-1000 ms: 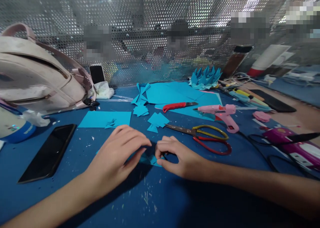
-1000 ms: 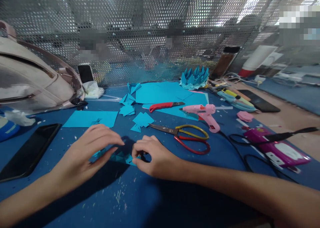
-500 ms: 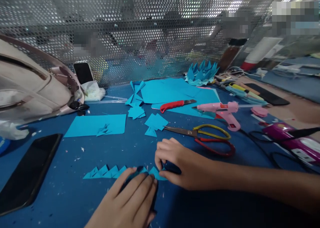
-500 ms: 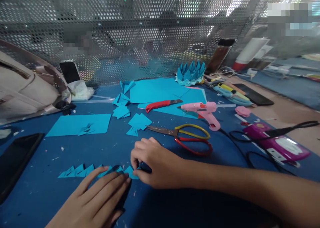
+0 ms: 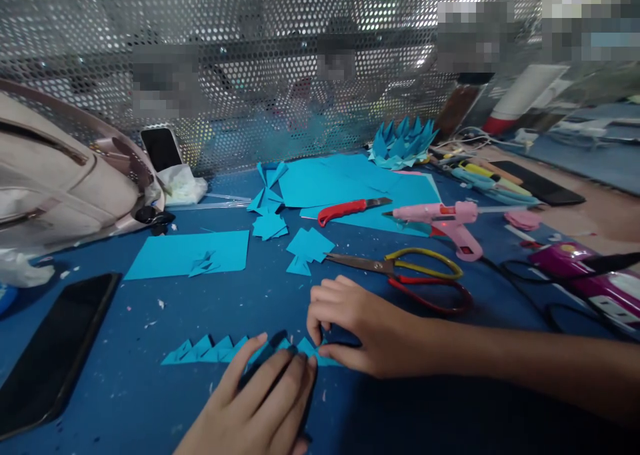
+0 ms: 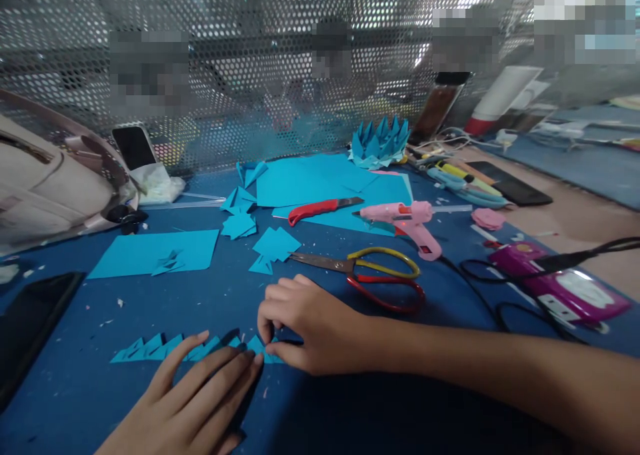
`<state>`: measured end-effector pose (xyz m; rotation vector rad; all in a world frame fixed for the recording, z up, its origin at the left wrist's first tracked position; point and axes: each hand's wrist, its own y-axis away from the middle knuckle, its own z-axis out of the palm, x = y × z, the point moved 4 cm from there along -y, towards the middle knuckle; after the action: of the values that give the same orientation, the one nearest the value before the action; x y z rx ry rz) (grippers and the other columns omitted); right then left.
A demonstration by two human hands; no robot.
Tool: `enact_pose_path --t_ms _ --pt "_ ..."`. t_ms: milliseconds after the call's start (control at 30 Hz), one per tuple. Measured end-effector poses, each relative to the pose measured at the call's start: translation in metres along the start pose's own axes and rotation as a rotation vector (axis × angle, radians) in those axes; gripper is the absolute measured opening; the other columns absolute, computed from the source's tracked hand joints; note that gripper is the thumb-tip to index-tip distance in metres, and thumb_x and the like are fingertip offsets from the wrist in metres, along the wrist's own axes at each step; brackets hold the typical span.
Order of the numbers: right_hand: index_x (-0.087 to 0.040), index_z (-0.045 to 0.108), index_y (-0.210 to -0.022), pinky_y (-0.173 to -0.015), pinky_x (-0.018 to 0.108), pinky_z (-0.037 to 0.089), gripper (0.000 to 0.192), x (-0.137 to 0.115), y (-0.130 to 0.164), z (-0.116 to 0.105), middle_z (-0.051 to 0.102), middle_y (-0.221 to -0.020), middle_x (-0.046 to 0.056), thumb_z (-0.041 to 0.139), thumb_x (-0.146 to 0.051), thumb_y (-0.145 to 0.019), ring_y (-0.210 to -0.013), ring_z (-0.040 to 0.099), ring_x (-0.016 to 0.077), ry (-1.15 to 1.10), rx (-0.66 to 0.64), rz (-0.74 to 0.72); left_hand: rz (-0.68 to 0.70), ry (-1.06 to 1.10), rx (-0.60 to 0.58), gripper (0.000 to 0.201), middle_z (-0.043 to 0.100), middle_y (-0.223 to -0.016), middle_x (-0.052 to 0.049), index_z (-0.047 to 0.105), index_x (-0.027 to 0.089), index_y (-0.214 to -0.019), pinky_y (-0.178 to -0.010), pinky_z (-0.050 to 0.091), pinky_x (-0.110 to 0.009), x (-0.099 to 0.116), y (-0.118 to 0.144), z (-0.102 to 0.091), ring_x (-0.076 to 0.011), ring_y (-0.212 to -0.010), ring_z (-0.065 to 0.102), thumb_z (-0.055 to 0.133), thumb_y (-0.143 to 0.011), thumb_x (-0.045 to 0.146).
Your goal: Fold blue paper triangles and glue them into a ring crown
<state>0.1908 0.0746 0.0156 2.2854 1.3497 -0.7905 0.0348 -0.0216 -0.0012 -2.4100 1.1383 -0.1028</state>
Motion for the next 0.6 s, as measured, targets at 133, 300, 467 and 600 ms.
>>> enact_pose_path --t_ms 133,300,467,600 --pt "-0.018 0.060 -0.088 -0.080 0.030 0.028 0.008 -0.001 -0.001 0.001 0.055 -0.088 -0.002 0.064 -0.011 -0.085 -0.086 0.050 0.0144 0.024 0.008 -0.026 0.094 -0.125 -0.023 0.033 0.073 -0.110 -0.001 0.072 0.016 -0.112 -0.123 0.002 -0.047 0.011 0.001 -0.005 -0.0194 -0.110 0.055 0.044 -0.102 0.030" --pt "-0.017 0.061 -0.087 -0.080 0.030 0.028 0.006 -0.003 -0.001 0.001 0.055 -0.085 -0.002 0.062 -0.012 -0.086 -0.084 0.050 0.0144 0.040 0.012 -0.055 0.151 -0.225 -0.053 0.033 0.074 -0.110 -0.006 0.070 0.011 -0.115 -0.123 0.006 -0.049 0.020 0.000 -0.010 -0.0239 -0.110 0.060 0.042 -0.098 0.019" --pt "-0.019 0.065 -0.087 -0.080 0.031 0.029 0.002 0.001 -0.003 0.002 0.059 -0.085 -0.001 0.064 -0.019 -0.088 -0.086 0.052 0.0151 0.029 0.006 -0.052 0.095 -0.022 0.045 0.030 0.074 -0.108 -0.008 0.067 0.010 -0.117 -0.121 0.010 -0.049 0.010 0.000 -0.011 -0.0228 -0.107 0.064 0.045 -0.097 0.017" --pt "-0.020 0.068 -0.091 -0.085 0.033 0.032 0.005 0.000 0.002 -0.002 0.061 -0.091 0.001 0.064 -0.023 -0.090 -0.092 0.054 0.0170 0.004 -0.016 -0.076 -0.059 0.260 0.095 0.024 0.075 -0.095 -0.003 0.064 0.013 -0.113 -0.118 0.021 -0.045 -0.007 -0.008 -0.015 -0.0147 -0.092 0.066 0.045 -0.098 0.010"
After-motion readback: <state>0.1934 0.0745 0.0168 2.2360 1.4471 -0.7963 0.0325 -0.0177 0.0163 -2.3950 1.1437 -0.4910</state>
